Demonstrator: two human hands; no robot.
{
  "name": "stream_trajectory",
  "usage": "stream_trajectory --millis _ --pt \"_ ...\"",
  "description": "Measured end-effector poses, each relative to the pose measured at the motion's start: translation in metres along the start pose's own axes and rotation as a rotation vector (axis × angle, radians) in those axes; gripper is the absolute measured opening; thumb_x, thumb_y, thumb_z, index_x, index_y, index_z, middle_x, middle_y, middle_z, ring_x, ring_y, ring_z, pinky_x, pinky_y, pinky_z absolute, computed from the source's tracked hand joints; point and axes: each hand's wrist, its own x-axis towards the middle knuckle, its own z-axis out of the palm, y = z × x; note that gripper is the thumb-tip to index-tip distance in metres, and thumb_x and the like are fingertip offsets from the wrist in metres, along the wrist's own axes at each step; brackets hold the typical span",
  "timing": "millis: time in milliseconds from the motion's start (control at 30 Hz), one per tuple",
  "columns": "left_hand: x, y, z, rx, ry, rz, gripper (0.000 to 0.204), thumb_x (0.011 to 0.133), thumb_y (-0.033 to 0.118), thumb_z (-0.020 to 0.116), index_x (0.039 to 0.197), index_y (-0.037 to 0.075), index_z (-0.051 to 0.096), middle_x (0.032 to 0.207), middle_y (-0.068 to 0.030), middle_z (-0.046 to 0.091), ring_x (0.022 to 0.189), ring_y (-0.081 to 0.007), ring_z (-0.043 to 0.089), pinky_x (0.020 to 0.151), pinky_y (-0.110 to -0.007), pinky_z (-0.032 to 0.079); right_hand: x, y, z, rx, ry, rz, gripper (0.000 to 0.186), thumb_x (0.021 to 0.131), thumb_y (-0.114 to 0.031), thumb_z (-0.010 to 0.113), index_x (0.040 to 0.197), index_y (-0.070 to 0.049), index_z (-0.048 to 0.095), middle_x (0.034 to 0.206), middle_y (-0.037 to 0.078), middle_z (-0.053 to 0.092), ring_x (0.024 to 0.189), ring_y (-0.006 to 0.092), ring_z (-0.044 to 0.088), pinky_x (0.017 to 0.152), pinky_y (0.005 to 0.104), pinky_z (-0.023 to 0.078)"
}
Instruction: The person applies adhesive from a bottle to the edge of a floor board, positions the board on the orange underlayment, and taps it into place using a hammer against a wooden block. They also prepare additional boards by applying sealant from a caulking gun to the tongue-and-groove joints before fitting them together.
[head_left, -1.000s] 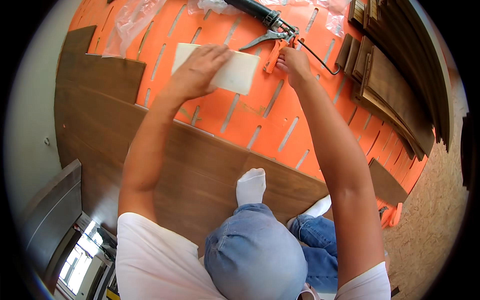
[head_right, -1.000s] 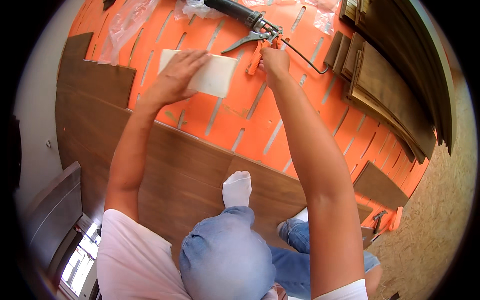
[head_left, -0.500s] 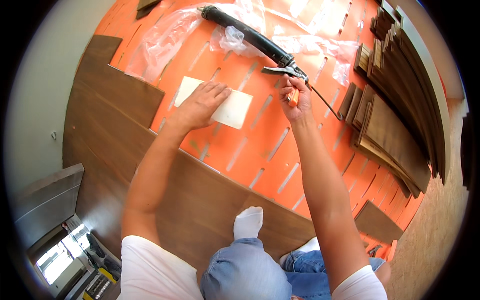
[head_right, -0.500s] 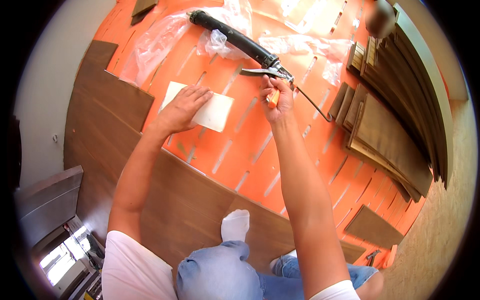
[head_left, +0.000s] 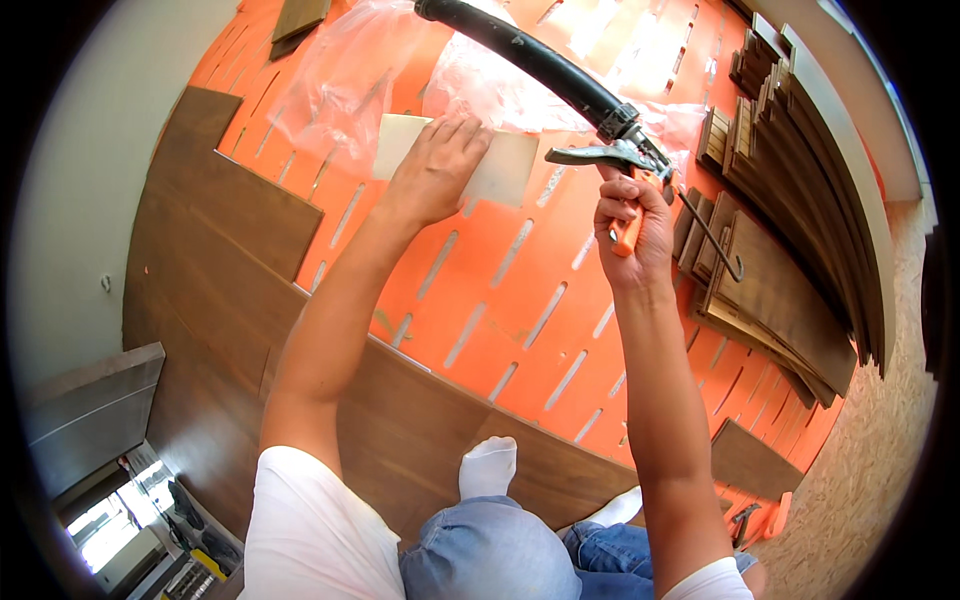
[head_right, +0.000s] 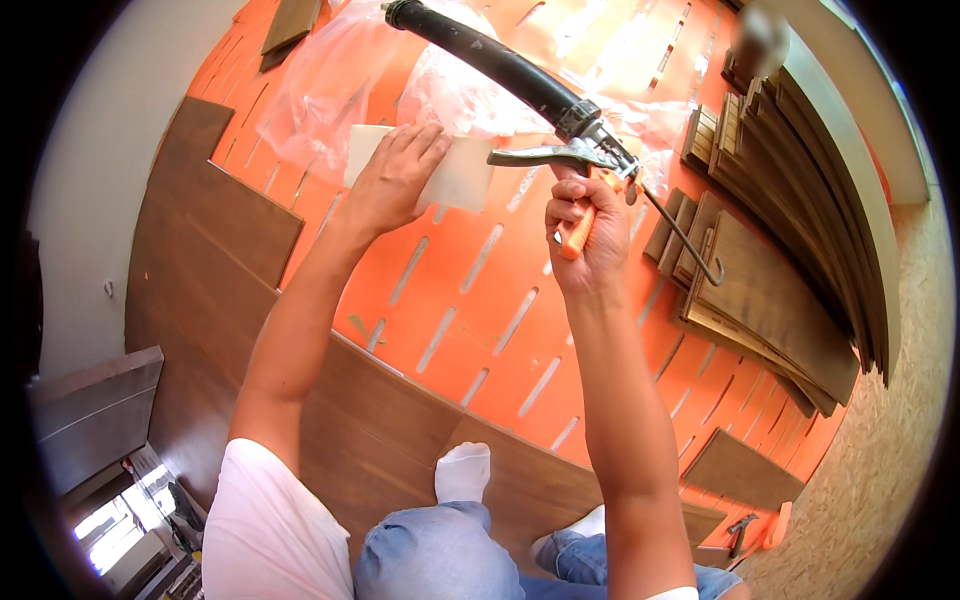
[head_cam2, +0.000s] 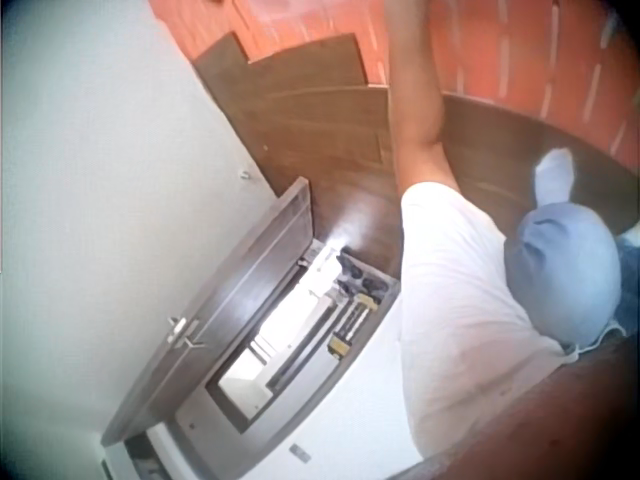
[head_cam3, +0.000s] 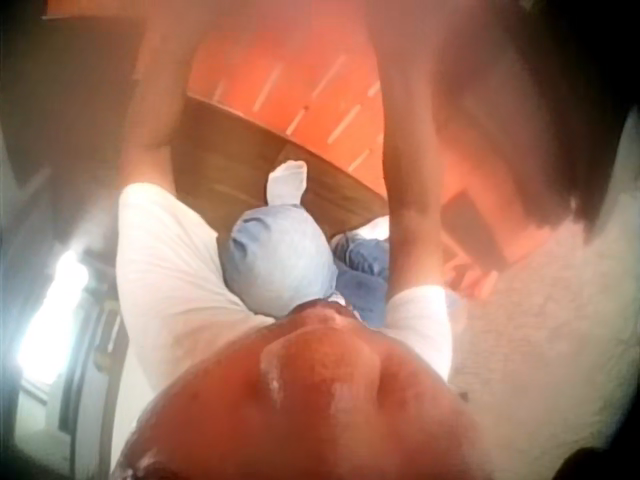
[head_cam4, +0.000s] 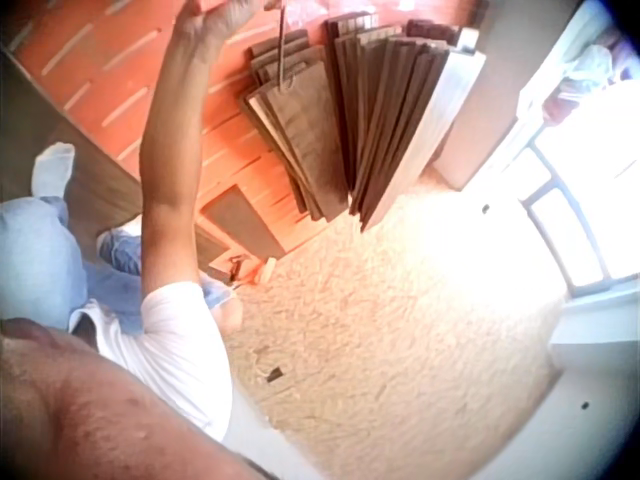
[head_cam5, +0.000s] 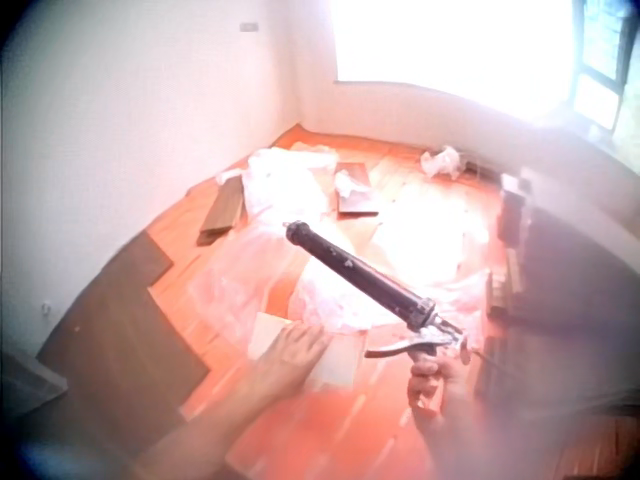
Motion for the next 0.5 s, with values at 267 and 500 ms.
stream_trajectory --millis 267,500 --pt "-0.001 -0.028 -0.024 0.097 0.060 -0.151 0.070 0.070 0.006 0.075 0.136 -0.002 0.051 0.139 -0.0199 0.053 0.129 -0.0383 0.049 0.111 -0.048 0.039 -0.055 -0.033 0.009 -0.088 0.050 -0.066 0.049 0.092 0.005 0.047 0.140 0.005 0.037 0.115 0.014 0.058 0.069 0.0056 0.051 0.051 0.0162 0.044" --pt "0.035 -0.097 -0.017 0.232 0.195 -0.319 0.078 0.062 0.017 0.084 0.132 0.000 0.053 0.127 -0.0174 0.058 0.120 -0.0369 0.054 0.101 -0.047 0.044 -0.121 -0.055 0.014 -0.424 0.210 -0.199 0.052 0.091 -0.003 0.044 0.140 0.014 0.041 0.086 0.002 0.050 0.054 0.0035 0.040 0.042 0.0162 0.035"
